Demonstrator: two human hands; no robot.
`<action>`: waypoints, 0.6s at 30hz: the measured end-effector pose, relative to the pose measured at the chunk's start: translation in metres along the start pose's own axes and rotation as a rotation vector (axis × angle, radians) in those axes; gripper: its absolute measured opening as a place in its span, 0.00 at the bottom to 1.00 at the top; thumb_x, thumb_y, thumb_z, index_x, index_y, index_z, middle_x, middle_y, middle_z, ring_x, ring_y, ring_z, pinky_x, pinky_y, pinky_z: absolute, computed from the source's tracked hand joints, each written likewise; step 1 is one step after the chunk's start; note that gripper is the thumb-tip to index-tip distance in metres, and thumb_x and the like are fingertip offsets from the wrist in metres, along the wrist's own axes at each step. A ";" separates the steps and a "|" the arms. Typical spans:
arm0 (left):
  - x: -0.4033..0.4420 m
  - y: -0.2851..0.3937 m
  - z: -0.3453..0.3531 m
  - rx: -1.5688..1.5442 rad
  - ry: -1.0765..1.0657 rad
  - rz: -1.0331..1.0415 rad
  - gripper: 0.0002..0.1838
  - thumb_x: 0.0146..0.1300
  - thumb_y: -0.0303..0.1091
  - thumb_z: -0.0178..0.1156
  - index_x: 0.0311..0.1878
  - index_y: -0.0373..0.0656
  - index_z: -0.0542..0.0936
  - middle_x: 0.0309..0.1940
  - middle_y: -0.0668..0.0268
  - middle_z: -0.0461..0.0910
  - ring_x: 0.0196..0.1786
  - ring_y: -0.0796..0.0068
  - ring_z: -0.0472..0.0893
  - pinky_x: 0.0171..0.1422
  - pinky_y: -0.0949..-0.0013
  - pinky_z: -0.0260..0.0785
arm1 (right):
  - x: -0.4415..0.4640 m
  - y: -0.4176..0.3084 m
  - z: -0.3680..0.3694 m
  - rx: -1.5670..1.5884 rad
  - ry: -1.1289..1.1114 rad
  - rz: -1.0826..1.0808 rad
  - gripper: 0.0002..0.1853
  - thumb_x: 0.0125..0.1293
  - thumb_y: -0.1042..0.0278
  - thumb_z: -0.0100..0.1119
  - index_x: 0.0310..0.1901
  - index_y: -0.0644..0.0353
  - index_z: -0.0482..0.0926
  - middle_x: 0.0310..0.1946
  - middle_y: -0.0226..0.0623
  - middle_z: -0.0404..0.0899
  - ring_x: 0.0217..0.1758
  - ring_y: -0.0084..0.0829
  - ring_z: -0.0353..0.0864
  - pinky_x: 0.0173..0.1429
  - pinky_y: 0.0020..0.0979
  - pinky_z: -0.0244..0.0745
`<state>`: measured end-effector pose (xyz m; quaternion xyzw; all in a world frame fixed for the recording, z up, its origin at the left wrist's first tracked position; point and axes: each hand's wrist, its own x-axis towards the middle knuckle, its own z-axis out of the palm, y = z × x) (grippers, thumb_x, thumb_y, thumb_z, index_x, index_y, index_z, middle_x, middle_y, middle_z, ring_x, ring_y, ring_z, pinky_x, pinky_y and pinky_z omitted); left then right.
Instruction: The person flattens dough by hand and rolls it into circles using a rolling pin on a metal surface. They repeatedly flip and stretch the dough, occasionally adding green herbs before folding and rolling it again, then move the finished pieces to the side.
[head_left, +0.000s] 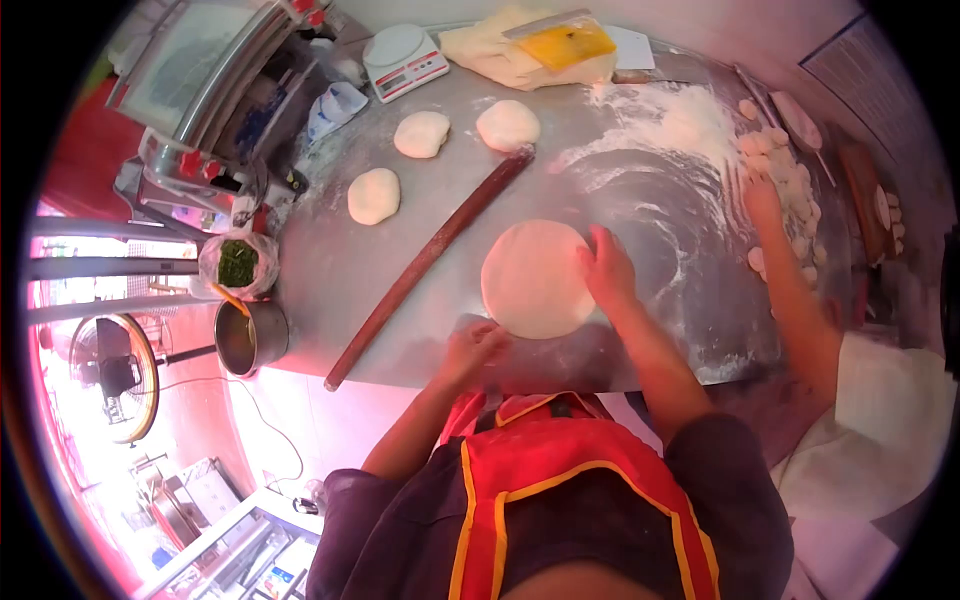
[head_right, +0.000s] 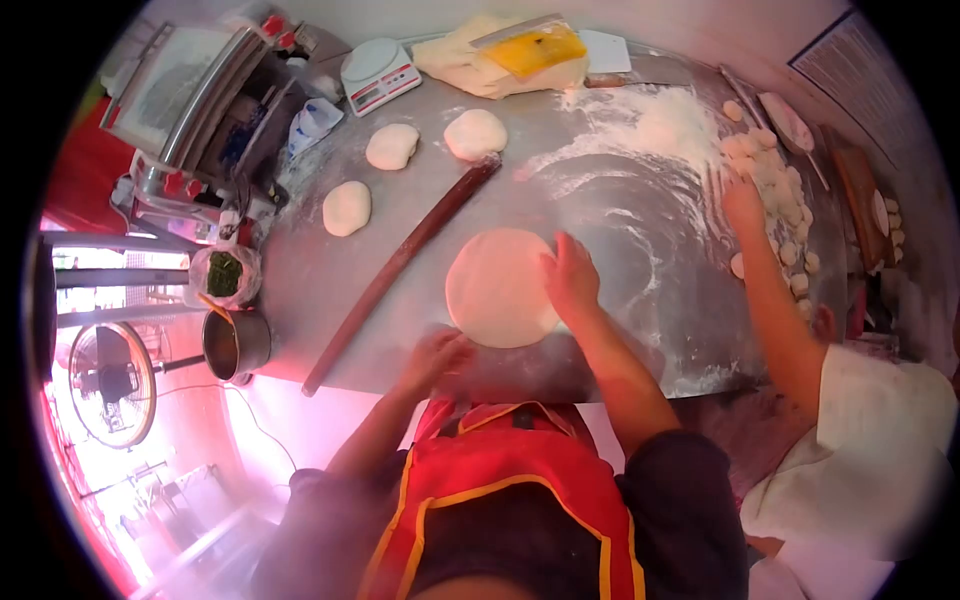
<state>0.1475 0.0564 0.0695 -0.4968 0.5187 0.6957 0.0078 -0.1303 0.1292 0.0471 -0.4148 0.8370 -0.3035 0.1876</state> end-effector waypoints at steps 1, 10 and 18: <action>-0.005 -0.005 -0.013 0.175 0.183 0.166 0.15 0.70 0.37 0.60 0.52 0.36 0.81 0.42 0.59 0.85 0.45 0.61 0.85 0.49 0.62 0.77 | 0.001 -0.009 0.014 -0.083 0.145 -0.202 0.32 0.66 0.59 0.62 0.69 0.60 0.68 0.62 0.50 0.74 0.65 0.55 0.73 0.69 0.54 0.65; 0.008 -0.025 -0.113 1.013 0.981 0.518 0.23 0.59 0.37 0.69 0.56 0.42 0.76 0.46 0.59 0.79 0.52 0.54 0.75 0.58 0.52 0.66 | -0.008 -0.052 0.063 -0.323 -0.121 -0.570 0.36 0.69 0.51 0.57 0.74 0.57 0.60 0.75 0.48 0.59 0.79 0.51 0.56 0.81 0.58 0.44; -0.053 -0.049 -0.066 0.950 0.668 0.559 0.19 0.56 0.36 0.69 0.49 0.43 0.77 0.43 0.57 0.78 0.47 0.50 0.77 0.49 0.52 0.70 | -0.042 -0.024 -0.016 -0.201 0.005 -0.526 0.37 0.67 0.56 0.59 0.74 0.61 0.61 0.75 0.51 0.58 0.79 0.55 0.55 0.79 0.62 0.45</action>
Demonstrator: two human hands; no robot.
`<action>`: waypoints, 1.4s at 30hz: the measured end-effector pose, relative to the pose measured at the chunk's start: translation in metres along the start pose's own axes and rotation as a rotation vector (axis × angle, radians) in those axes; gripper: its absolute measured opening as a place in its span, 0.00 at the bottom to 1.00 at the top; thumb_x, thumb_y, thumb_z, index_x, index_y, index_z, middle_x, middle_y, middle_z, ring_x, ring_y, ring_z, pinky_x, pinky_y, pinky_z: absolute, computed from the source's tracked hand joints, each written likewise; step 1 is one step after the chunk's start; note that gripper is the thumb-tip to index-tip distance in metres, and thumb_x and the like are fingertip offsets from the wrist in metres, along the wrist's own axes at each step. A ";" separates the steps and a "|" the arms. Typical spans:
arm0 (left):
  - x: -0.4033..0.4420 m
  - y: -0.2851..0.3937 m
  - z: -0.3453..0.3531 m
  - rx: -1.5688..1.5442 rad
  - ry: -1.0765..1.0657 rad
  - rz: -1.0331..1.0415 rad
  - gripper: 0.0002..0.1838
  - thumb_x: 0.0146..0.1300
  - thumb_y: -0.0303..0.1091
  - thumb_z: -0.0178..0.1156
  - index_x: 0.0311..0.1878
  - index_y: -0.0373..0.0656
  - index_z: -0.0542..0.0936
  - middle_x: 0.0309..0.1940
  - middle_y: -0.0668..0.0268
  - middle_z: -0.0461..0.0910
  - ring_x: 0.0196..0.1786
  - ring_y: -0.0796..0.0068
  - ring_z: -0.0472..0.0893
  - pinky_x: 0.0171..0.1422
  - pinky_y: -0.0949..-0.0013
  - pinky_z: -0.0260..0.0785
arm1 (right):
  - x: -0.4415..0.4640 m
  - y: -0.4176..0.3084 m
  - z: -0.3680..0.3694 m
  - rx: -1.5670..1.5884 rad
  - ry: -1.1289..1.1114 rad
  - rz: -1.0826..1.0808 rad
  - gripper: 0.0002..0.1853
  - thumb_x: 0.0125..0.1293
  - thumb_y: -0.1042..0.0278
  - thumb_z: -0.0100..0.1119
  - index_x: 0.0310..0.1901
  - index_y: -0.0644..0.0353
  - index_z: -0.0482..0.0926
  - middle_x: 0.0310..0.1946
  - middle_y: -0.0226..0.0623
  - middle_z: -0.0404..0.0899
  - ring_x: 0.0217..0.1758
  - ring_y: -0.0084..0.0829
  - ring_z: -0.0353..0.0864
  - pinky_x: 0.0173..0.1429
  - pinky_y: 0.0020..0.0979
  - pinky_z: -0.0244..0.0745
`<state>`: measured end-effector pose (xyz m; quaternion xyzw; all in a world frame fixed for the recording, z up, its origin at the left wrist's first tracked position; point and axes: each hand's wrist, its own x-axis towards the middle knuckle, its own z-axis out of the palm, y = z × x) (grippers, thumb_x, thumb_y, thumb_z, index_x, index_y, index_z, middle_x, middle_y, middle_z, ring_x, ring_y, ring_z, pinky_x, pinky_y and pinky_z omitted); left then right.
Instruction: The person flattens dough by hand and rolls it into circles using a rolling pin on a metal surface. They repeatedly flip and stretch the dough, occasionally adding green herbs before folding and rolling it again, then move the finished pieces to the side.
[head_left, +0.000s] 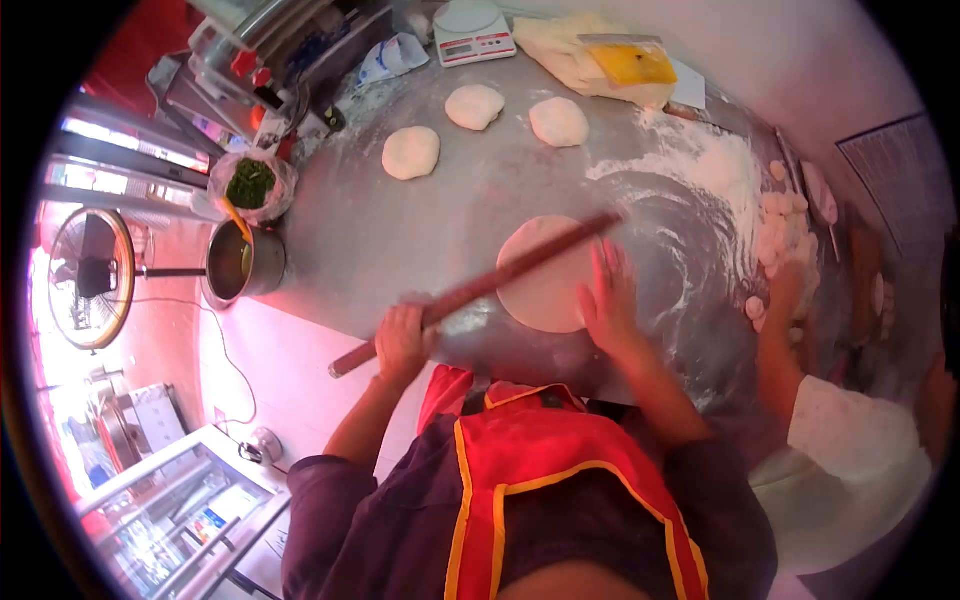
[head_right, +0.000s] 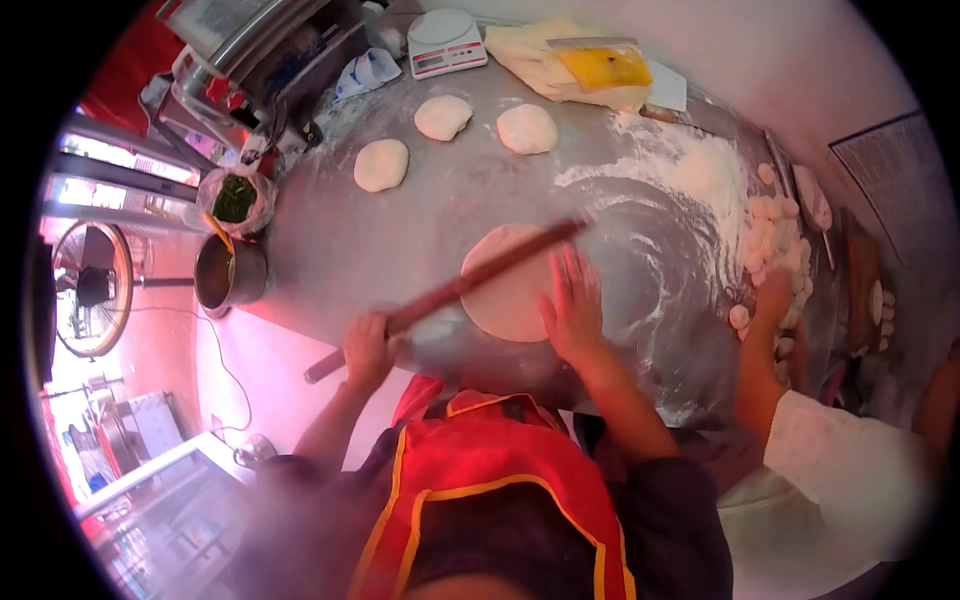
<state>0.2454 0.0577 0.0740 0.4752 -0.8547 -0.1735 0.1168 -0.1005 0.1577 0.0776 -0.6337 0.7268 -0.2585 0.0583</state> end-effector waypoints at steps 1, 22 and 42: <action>-0.016 0.008 0.003 -0.060 -0.032 0.013 0.19 0.56 0.35 0.68 0.49 0.43 0.77 0.43 0.56 0.78 0.47 0.49 0.77 0.49 0.51 0.70 | -0.012 0.002 -0.002 -0.065 -0.078 -0.011 0.37 0.66 0.56 0.60 0.74 0.61 0.61 0.75 0.52 0.58 0.79 0.55 0.55 0.78 0.63 0.45; -0.068 -0.048 -0.034 -0.106 -0.038 -0.256 0.27 0.54 0.32 0.70 0.61 0.55 0.82 0.45 0.65 0.76 0.48 0.61 0.75 0.54 0.58 0.70 | 0.072 -0.035 0.060 -0.089 -0.170 -0.286 0.33 0.71 0.56 0.52 0.73 0.64 0.63 0.73 0.48 0.64 0.78 0.50 0.59 0.78 0.60 0.48; -0.086 -0.046 -0.027 -0.101 -0.037 -0.251 0.19 0.57 0.34 0.69 0.52 0.46 0.78 0.39 0.61 0.80 0.44 0.55 0.80 0.49 0.55 0.72 | 0.142 -0.035 0.074 -0.093 -0.146 -0.362 0.29 0.73 0.59 0.51 0.72 0.60 0.63 0.74 0.49 0.62 0.78 0.46 0.59 0.79 0.59 0.48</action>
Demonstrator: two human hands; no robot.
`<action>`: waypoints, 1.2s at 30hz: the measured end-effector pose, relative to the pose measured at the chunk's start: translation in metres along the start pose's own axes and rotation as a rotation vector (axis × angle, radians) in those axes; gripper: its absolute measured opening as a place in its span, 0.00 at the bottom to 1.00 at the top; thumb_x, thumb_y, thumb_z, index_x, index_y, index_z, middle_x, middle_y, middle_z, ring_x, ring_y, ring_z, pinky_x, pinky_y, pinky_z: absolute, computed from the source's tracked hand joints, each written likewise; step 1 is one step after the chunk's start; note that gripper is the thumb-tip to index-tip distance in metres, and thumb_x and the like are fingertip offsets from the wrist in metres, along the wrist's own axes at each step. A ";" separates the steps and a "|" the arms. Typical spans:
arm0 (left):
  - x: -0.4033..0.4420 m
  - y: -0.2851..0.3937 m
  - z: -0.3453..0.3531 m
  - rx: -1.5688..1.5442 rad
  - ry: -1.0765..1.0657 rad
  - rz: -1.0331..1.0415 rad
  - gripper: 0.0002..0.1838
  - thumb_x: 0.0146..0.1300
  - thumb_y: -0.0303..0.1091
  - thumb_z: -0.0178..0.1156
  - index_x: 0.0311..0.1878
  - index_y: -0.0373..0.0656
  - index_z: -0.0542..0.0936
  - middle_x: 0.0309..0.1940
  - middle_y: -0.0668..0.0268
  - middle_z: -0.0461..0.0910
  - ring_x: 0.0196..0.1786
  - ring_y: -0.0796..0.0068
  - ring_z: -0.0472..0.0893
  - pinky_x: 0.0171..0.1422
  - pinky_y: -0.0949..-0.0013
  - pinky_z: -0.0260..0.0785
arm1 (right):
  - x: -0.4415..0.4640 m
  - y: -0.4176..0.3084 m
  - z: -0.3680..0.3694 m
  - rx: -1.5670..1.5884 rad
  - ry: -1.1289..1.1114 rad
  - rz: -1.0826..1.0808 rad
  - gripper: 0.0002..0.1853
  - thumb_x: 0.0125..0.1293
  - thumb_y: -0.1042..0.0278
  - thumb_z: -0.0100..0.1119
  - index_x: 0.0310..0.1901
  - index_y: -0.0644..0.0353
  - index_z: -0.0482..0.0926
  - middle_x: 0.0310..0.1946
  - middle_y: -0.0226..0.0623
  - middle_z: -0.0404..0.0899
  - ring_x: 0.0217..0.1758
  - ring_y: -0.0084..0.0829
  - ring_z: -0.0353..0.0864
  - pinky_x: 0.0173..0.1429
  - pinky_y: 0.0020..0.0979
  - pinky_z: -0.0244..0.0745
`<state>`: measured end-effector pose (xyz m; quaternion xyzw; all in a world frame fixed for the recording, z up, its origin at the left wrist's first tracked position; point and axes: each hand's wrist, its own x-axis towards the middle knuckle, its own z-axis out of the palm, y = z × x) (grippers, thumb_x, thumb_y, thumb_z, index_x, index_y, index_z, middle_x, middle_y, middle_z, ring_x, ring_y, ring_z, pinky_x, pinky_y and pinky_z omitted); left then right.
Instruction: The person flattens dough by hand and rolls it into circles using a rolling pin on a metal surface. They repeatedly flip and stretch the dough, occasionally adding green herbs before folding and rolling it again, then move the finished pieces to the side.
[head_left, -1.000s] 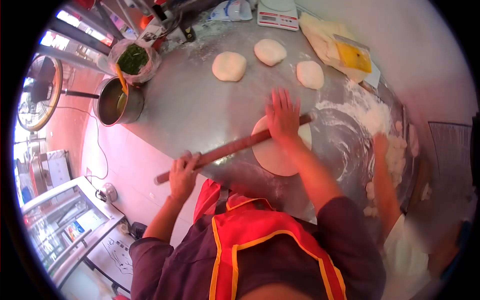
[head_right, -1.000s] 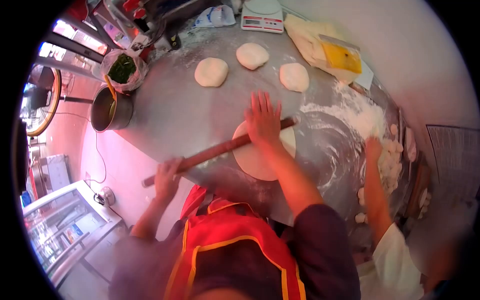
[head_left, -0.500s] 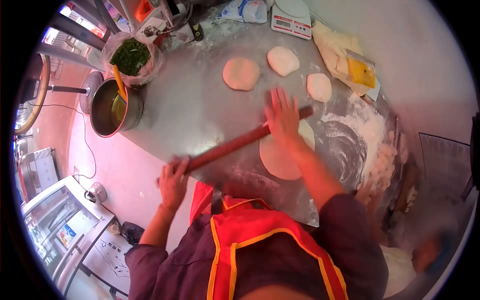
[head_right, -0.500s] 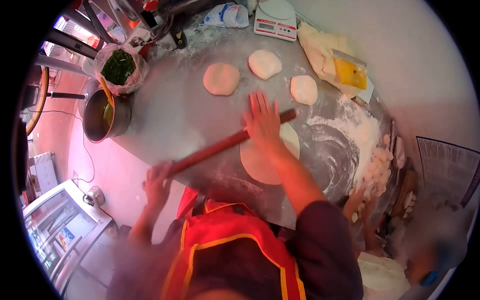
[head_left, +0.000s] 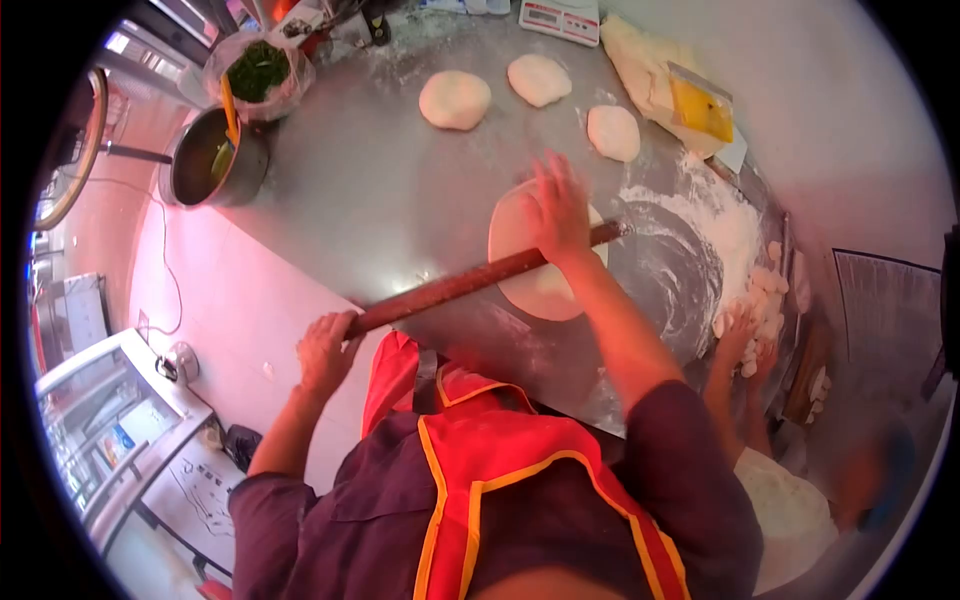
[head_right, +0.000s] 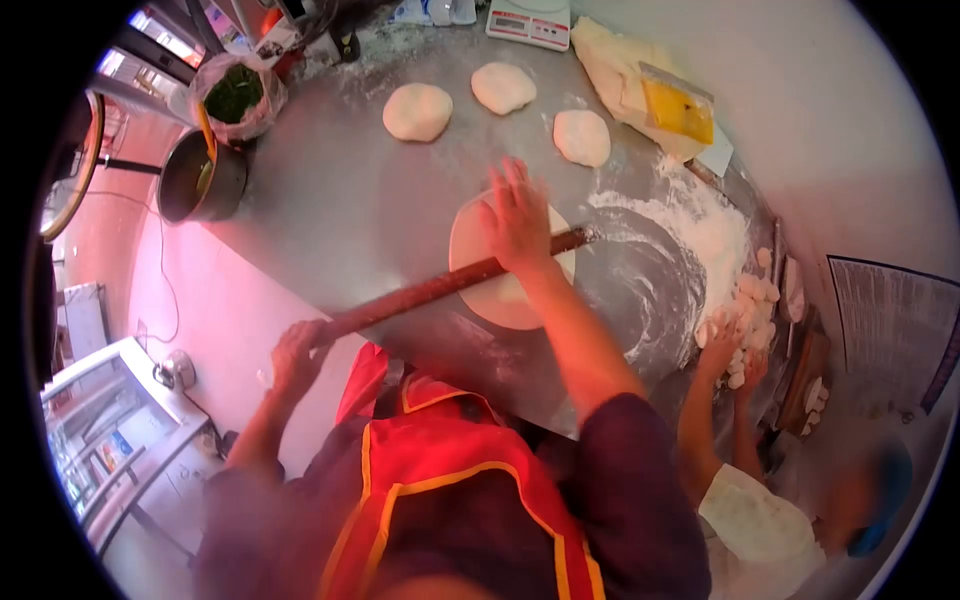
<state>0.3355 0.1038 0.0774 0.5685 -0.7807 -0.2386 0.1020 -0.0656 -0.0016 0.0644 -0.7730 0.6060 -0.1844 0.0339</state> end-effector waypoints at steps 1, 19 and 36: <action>-0.001 0.006 -0.007 0.016 -0.021 -0.001 0.19 0.57 0.34 0.70 0.51 0.46 0.78 0.39 0.61 0.81 0.44 0.55 0.80 0.49 0.54 0.72 | -0.001 -0.005 0.003 -0.020 -0.013 0.002 0.29 0.73 0.59 0.51 0.72 0.60 0.64 0.74 0.49 0.62 0.78 0.46 0.59 0.79 0.58 0.47; -0.043 0.048 0.023 -0.063 -0.349 -0.085 0.15 0.59 0.43 0.69 0.39 0.44 0.76 0.33 0.60 0.82 0.38 0.53 0.83 0.40 0.52 0.74 | -0.138 0.001 -0.020 -0.097 -0.087 0.083 0.34 0.72 0.58 0.53 0.75 0.62 0.58 0.75 0.49 0.60 0.80 0.48 0.56 0.79 0.61 0.45; 0.033 -0.007 -0.019 -0.030 -0.186 -0.156 0.18 0.58 0.47 0.71 0.41 0.44 0.79 0.34 0.61 0.83 0.39 0.55 0.84 0.42 0.53 0.74 | 0.033 0.003 0.020 -0.080 -0.044 0.031 0.32 0.72 0.56 0.53 0.73 0.61 0.61 0.74 0.46 0.62 0.78 0.46 0.58 0.79 0.57 0.49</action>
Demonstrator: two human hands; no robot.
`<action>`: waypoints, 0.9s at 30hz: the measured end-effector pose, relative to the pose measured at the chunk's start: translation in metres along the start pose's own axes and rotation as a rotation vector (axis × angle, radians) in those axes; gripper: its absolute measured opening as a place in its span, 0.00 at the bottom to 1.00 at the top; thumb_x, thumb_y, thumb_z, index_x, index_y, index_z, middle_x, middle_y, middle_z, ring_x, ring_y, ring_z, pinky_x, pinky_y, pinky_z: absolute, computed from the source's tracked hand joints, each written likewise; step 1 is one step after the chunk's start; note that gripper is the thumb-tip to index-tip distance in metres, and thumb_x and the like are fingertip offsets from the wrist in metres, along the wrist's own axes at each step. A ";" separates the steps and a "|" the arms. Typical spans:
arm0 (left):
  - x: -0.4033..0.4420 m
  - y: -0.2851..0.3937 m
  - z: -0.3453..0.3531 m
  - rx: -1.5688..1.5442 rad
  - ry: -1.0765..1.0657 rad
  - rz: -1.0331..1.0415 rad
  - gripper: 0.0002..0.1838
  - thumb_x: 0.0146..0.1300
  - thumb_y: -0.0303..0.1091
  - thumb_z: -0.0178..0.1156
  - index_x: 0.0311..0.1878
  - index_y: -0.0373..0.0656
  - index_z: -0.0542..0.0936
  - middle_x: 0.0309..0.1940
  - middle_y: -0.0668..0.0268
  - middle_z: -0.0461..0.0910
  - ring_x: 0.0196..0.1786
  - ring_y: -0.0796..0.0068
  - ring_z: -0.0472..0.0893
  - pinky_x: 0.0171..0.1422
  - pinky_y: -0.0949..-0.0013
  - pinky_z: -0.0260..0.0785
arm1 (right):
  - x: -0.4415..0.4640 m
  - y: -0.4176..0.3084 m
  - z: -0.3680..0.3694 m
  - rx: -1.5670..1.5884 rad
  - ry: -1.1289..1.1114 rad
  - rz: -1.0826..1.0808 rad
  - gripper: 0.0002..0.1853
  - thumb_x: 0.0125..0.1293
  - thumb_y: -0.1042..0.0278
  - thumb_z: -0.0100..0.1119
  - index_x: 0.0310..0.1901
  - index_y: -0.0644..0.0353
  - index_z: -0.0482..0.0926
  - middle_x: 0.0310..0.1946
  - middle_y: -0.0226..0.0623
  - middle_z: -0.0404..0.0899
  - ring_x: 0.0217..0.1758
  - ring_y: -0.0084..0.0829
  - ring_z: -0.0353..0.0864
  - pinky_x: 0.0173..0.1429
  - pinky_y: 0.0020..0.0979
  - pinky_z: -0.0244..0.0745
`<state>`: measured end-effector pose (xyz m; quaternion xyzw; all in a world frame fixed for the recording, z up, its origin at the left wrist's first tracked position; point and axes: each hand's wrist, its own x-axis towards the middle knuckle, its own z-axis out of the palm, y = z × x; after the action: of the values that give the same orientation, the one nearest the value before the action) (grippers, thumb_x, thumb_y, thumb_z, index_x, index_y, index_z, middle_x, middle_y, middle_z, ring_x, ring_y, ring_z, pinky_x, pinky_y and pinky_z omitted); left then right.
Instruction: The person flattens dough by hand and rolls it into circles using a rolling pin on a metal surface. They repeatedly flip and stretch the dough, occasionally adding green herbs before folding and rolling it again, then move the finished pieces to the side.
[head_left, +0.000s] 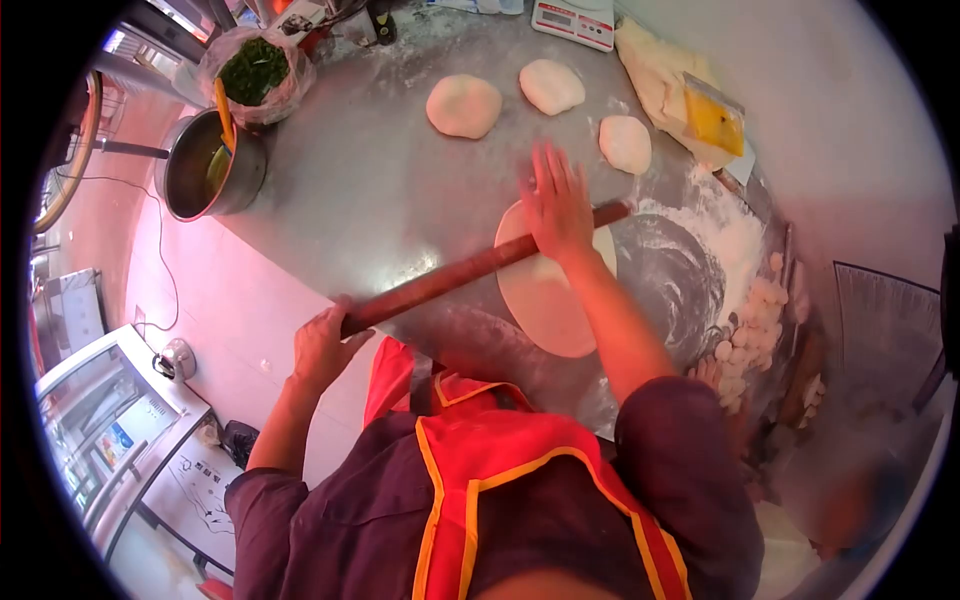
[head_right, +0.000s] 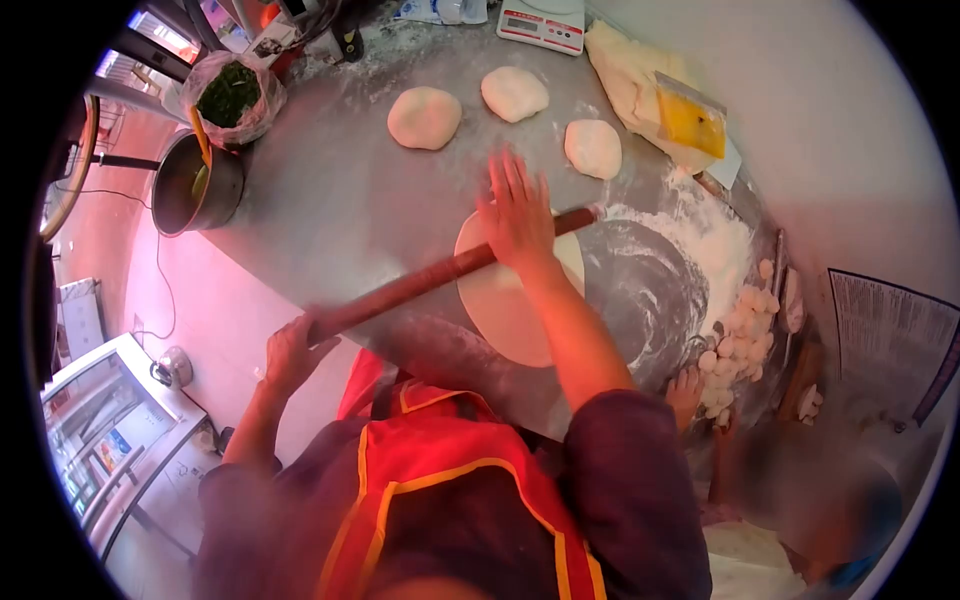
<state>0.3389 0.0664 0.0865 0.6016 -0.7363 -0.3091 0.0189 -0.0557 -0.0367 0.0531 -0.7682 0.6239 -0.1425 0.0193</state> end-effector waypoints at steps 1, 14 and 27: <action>-0.002 0.003 0.000 0.009 -0.036 -0.005 0.18 0.58 0.47 0.71 0.41 0.44 0.79 0.34 0.61 0.83 0.39 0.55 0.84 0.42 0.53 0.74 | -0.019 0.000 -0.011 0.000 -0.032 -0.007 0.33 0.72 0.56 0.53 0.74 0.61 0.61 0.75 0.46 0.61 0.79 0.46 0.57 0.79 0.57 0.49; -0.017 0.028 0.034 0.051 0.117 0.051 0.17 0.58 0.45 0.68 0.46 0.48 0.81 0.30 0.54 0.84 0.36 0.48 0.84 0.41 0.50 0.75 | -0.229 0.035 -0.027 0.618 0.243 0.894 0.26 0.63 0.64 0.68 0.59 0.67 0.73 0.48 0.49 0.81 0.51 0.42 0.82 0.56 0.42 0.75; 0.157 0.173 0.036 0.025 -0.013 0.799 0.36 0.55 0.38 0.71 0.68 0.46 0.71 0.74 0.59 0.65 0.78 0.55 0.60 0.81 0.55 0.55 | -0.174 -0.035 -0.075 0.485 0.004 0.569 0.12 0.59 0.68 0.68 0.42 0.63 0.79 0.33 0.47 0.82 0.36 0.44 0.83 0.41 0.39 0.76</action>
<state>0.1295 -0.0440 0.0862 0.2660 -0.9162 -0.2719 0.1258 -0.0720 0.1504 0.0986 -0.5367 0.7606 -0.2766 0.2385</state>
